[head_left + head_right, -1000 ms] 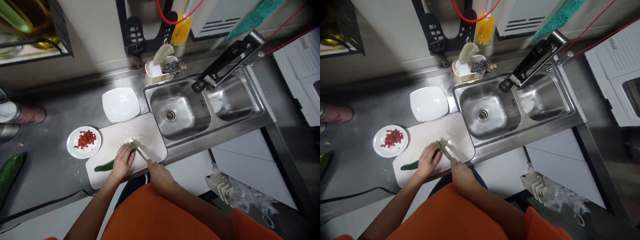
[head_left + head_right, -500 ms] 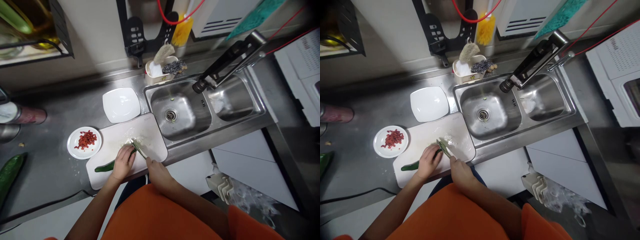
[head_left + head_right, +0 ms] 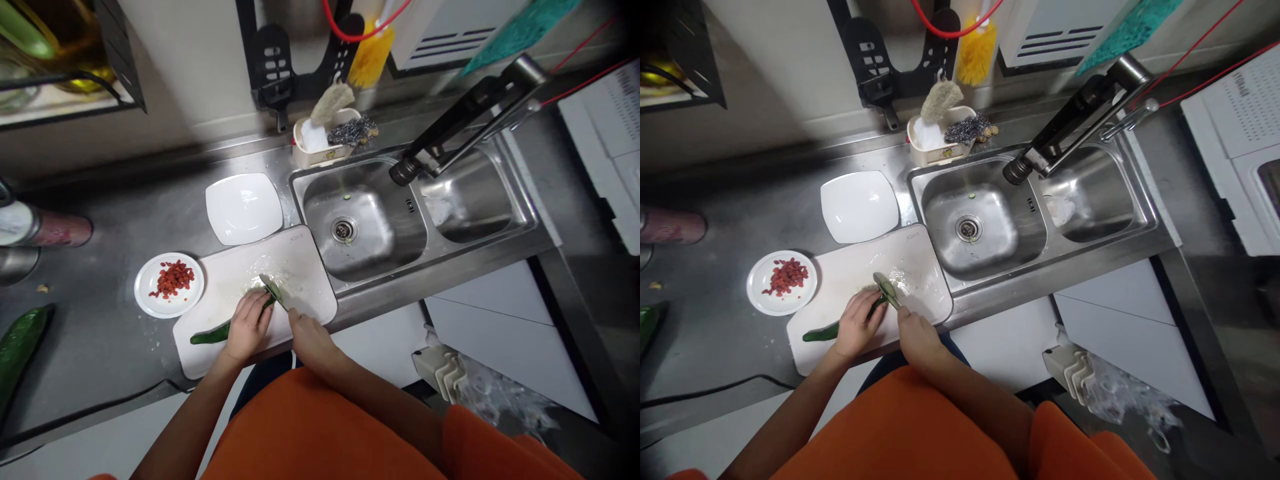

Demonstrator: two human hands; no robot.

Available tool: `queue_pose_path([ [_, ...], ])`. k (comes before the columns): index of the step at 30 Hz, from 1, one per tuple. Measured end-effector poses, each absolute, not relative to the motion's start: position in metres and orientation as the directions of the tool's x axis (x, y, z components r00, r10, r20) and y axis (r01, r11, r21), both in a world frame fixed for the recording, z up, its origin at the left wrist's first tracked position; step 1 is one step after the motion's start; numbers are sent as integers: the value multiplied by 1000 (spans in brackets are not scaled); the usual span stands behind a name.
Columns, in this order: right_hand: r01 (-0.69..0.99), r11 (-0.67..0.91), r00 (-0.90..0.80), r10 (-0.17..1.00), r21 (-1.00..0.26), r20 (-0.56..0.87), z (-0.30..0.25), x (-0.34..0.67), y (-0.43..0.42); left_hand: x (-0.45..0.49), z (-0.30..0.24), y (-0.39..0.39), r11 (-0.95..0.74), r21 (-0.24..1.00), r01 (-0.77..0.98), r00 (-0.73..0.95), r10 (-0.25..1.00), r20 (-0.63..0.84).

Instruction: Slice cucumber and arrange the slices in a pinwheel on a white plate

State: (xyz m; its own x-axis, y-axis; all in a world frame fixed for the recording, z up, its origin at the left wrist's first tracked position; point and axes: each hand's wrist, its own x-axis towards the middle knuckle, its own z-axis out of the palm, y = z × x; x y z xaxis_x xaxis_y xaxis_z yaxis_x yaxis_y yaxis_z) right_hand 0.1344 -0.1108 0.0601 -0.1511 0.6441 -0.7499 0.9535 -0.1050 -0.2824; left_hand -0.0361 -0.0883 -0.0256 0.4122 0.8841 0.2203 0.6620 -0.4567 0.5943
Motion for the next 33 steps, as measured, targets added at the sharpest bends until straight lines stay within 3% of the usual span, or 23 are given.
queue_pose_path([
  [10, 950, -88, -157, 695, -299, -702, 45, 139, -120, -37, -25, -89, -448, 603, 660, 409, 888, 212],
  [14, 970, -64, -111, 743, -235, -660, 48, 155, -115, -36, -24, -88, -454, 598, 661, 418, 884, 210],
  [19, 994, 15, -68, 870, -112, -488, 46, 181, -95, -30, -16, -86, -428, 621, 657, 379, 899, 219],
  [24, 995, 79, -97, 898, -60, -430, 31, 196, -84, -9, -4, -71, -453, 608, 652, 345, 891, 295],
  [33, 994, 101, -105, 890, -32, -444, 33, 205, -89, 19, -13, -30, -645, 573, 506, 665, 715, 217],
])
